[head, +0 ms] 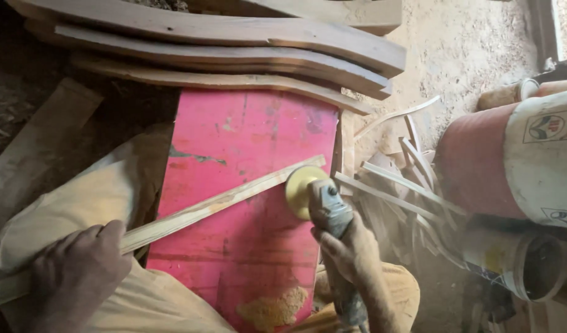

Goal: Using a handheld power sander to smooth the surface of a curved wooden chair leg or frame component.

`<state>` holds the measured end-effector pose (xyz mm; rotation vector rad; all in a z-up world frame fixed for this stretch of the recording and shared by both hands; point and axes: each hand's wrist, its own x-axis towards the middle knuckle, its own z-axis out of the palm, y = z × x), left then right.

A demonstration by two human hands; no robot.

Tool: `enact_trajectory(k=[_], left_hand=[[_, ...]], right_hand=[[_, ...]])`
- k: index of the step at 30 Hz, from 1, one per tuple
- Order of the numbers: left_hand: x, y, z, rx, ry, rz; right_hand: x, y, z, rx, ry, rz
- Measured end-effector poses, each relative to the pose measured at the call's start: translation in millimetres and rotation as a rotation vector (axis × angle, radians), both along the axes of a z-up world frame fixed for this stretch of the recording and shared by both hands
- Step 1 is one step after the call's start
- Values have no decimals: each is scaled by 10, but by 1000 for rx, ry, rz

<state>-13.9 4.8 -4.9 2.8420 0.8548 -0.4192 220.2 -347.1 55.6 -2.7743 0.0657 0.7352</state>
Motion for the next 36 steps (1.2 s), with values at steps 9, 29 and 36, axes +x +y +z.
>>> enact_trajectory(k=[9,29,36], left_hand=[[13,-3,42,13,27,-6],[11,19,51,-40,97,42],[-18,-27,-1,11,-10,22]], right_hand=[[131,71,82,4,31,-52],[169,-66,18,14,72,-129],[-62,90,55,20,0,46]])
